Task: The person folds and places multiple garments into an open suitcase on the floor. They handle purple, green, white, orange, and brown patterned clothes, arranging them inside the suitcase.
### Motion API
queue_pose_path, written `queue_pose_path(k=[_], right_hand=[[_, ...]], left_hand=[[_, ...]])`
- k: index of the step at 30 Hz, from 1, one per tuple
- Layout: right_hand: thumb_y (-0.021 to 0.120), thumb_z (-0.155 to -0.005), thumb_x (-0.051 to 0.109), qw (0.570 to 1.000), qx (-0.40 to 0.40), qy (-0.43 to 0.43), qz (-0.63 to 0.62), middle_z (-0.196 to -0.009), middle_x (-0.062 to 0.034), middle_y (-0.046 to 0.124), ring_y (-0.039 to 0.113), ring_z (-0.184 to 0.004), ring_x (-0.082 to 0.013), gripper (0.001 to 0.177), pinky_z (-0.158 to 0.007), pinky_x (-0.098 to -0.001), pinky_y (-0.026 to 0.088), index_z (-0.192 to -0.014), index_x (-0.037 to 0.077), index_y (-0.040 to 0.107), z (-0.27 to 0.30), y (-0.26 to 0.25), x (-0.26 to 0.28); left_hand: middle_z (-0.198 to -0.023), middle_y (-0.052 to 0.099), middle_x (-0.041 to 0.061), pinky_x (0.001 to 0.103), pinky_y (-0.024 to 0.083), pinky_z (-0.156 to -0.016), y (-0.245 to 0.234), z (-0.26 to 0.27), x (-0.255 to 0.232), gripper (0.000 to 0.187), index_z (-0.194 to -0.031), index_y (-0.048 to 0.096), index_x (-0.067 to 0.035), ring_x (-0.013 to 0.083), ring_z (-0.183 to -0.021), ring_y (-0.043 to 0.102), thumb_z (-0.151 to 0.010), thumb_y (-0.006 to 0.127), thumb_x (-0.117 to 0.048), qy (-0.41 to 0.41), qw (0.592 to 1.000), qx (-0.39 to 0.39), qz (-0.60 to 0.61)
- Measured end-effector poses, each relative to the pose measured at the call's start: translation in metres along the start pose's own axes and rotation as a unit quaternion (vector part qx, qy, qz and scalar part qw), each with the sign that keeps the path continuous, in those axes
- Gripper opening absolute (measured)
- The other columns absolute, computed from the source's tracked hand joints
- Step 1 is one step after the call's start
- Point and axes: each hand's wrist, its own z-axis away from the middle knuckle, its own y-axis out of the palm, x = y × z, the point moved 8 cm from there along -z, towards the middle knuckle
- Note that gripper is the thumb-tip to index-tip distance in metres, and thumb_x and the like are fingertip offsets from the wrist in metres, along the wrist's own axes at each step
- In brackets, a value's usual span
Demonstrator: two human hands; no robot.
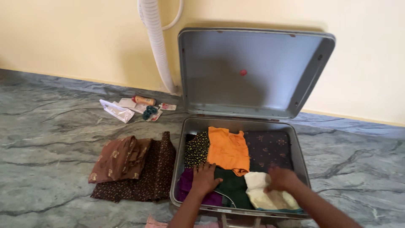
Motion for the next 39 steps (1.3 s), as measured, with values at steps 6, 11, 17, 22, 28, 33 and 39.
queue_pose_path(k=[6,11,17,22,28,33,39], right_hand=[[0.085,-0.071,0.069,0.993,-0.004,0.079,-0.092,-0.151,-0.0217,0.043,0.057,-0.133,-0.0415,0.115,-0.107,-0.0454,0.053,-0.151,0.004,0.032,0.008,0.02,0.005],[0.087,-0.07,0.064,0.991,-0.021,0.082,-0.108,-0.151,-0.0201,0.046,0.058,-0.132,-0.0403,0.107,-0.107,-0.0451,0.053,-0.147,0.008,0.04,0.001,0.023,-0.001],[0.09,-0.07,0.045,0.997,-0.011,-0.026,-0.067,-0.135,-0.0171,0.063,0.062,-0.124,-0.035,0.083,-0.103,-0.0438,0.052,-0.136,0.01,0.054,-0.021,0.025,-0.031],[0.088,-0.073,0.036,0.994,-0.028,-0.04,-0.097,-0.124,-0.0143,0.07,0.067,-0.117,-0.0327,0.061,-0.099,-0.0413,0.054,-0.123,0.012,0.064,-0.02,0.032,-0.036],[0.082,-0.081,0.041,0.946,-0.033,-0.07,-0.315,-0.104,-0.0133,0.082,0.077,-0.099,-0.0254,0.042,-0.092,-0.0371,0.056,-0.107,0.008,0.079,-0.02,0.018,-0.048],[0.08,-0.083,0.032,0.806,-0.027,-0.012,-0.591,-0.108,-0.0123,0.077,0.074,-0.093,-0.0244,0.045,-0.087,-0.04,0.059,-0.119,0.006,0.073,0.012,-0.015,-0.084],[0.078,-0.084,0.022,0.671,0.002,-0.078,-0.737,-0.11,-0.0161,0.078,0.076,-0.096,-0.0255,0.05,-0.086,-0.0417,0.062,-0.126,-0.002,0.065,0.055,-0.044,-0.059]], left_hand=[[-0.163,0.03,0.016,0.062,0.013,-0.123,0.013,0.004,-0.003,0.089,-0.156,0.039,-0.018,0.0377,-0.152,0.024,-0.084,0.076,-0.054,-0.016,0.997,0.072,-0.002],[-0.162,0.032,0.015,0.061,0.012,-0.124,0.015,-0.002,-0.004,0.088,-0.156,0.04,-0.017,0.0379,-0.153,0.023,-0.085,0.074,-0.056,-0.017,0.997,0.076,-0.005],[-0.161,0.033,0.015,0.062,0.011,-0.124,0.015,0.001,-0.008,0.088,-0.156,0.039,-0.017,0.0373,-0.152,0.024,-0.085,0.074,-0.057,-0.007,0.996,0.086,-0.009],[-0.159,0.039,0.012,0.062,0.014,-0.123,0.007,0.004,-0.015,0.085,-0.153,0.043,-0.017,0.0356,-0.151,0.028,-0.084,0.075,-0.055,0.003,0.998,0.063,-0.002],[-0.147,0.053,0.012,0.06,0.019,-0.121,-0.019,0.011,-0.047,0.071,-0.144,0.053,-0.012,0.0316,-0.142,0.041,-0.086,0.075,-0.048,0.069,0.997,0.0,0.033],[-0.136,0.066,0.012,0.047,0.037,-0.117,-0.028,0.021,-0.076,0.065,-0.138,0.062,-0.011,0.0287,-0.13,0.059,-0.088,0.072,-0.051,0.121,0.984,-0.024,0.132],[-0.145,0.06,0.014,0.038,0.05,-0.105,0.025,0.019,-0.101,0.085,-0.155,0.039,-0.006,0.0241,-0.127,0.062,-0.088,0.077,-0.043,0.087,0.878,0.119,0.456]])
